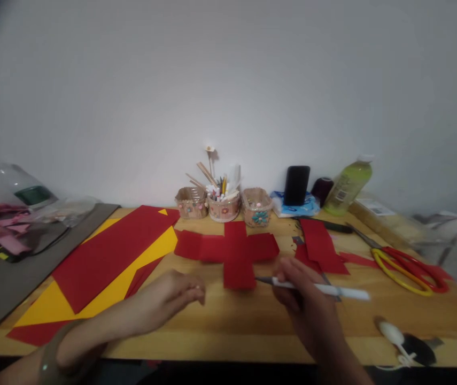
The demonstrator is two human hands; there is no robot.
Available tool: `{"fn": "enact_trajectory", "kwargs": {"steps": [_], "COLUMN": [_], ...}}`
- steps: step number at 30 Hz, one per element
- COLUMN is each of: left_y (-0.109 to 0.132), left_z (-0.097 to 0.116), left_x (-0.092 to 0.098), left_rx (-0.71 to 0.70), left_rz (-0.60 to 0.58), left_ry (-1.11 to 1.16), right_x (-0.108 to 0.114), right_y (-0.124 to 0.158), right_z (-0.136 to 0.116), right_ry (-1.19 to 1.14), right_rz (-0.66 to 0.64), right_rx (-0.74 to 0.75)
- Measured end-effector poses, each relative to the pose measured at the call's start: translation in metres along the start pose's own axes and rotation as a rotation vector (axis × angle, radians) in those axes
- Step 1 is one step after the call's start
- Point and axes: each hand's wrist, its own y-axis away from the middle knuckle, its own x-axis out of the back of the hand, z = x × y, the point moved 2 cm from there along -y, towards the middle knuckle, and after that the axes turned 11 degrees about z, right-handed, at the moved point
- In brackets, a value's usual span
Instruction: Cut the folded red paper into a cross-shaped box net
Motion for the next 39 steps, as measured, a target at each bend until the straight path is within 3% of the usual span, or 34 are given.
{"fn": "enact_trajectory", "kwargs": {"steps": [3, 7, 13, 21, 24, 27, 30, 35, 39], "left_y": [0.000, -0.019, -0.079, -0.147, -0.161, -0.170, -0.173, -0.166, -0.142], "left_z": [-0.025, -0.050, -0.068, -0.085, -0.093, -0.101, -0.106, -0.104, -0.089], "left_x": [0.007, 0.001, -0.019, -0.054, -0.062, -0.068, -0.070, -0.060, -0.050], "left_rx": [0.111, 0.133, 0.108, 0.095, 0.105, 0.102, 0.082, -0.024, -0.154], "left_rz": [0.057, 0.086, 0.132, 0.149, 0.168, 0.183, 0.189, 0.222, 0.247], "left_ry": [-0.143, -0.333, -0.359, -0.356, -0.373, -0.396, -0.420, -0.476, -0.560], "right_x": [0.009, 0.005, 0.008, 0.021, 0.027, 0.039, 0.054, 0.058, 0.050], "right_y": [-0.003, -0.005, -0.022, -0.025, -0.015, -0.005, 0.000, 0.007, 0.013], "right_z": [-0.006, 0.006, 0.043, 0.072, 0.073, 0.076, 0.084, 0.082, 0.067], "right_ry": [-0.039, 0.001, 0.652, 0.999, 1.237, 1.363, 1.335, 1.321, 1.333], "right_rz": [0.027, -0.024, -0.125, -0.355, -0.478, -0.560, -0.541, -0.525, -0.471], "right_rx": [-0.008, 0.055, 0.364, 0.448, 0.580, 0.820, 0.981, 1.121, 1.189]}}
